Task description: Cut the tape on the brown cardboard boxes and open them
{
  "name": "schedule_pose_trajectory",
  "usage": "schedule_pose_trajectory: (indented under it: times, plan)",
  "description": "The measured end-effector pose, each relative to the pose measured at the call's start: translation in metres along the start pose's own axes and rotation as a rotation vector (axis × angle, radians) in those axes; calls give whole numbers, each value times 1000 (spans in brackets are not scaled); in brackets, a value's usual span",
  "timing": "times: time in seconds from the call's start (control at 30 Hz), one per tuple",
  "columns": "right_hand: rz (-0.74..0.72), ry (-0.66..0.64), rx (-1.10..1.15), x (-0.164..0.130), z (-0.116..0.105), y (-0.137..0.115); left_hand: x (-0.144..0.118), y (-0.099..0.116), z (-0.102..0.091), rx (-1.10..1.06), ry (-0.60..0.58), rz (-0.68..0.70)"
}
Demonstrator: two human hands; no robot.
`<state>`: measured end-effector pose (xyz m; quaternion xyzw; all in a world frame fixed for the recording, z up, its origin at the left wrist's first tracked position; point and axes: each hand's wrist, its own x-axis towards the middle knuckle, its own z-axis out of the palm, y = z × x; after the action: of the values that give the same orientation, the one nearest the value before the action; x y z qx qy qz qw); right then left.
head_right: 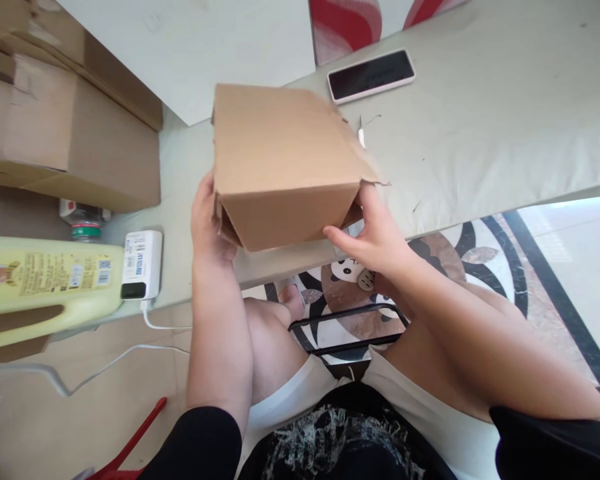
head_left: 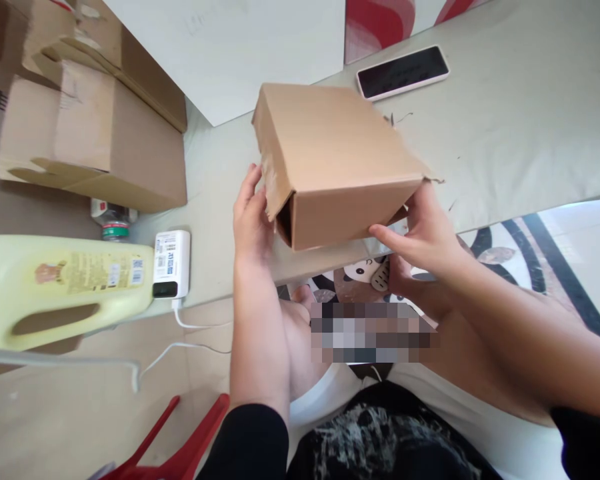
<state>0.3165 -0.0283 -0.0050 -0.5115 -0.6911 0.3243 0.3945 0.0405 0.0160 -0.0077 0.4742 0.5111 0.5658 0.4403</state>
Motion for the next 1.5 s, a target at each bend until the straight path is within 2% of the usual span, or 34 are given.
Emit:
schedule_pose_trajectory:
  times: [0.17, 0.3, 0.47, 0.57, 0.77, 0.93, 1.07, 1.17, 1.3, 1.5]
  plan:
    - [61, 12, -272, 5, -1, -2, 5, -7, -5, -109, 12, -168]
    - [60, -7, -301, 6, -1, 0, 4, -9, -6, -77, 31, -284]
    - [51, -5, -302, 4, 0, 1, 2, -8, -2, -79, 54, -332]
    - [59, -8, -291, 4, 0, 0, 1, -4, 1, -122, 62, -271]
    - [67, 38, -310, 7, 0, 0, 1, 6, 3, -216, 176, -91]
    - [148, 131, -329, 6, 0, 1, 1, 7, -1, -229, 177, -66]
    - [98, 250, -351, 4, -1, 4, -3, 11, -2, -227, 166, -70]
    - [73, 234, -309, 3, -2, 7, -8, 18, 2, -237, 100, -41]
    - [68, 218, -259, 3, -2, 11, -12, 21, 12, -256, -11, -98]
    - [55, 115, -197, 3, 1, 15, -10, 15, 19, -211, 16, -88]
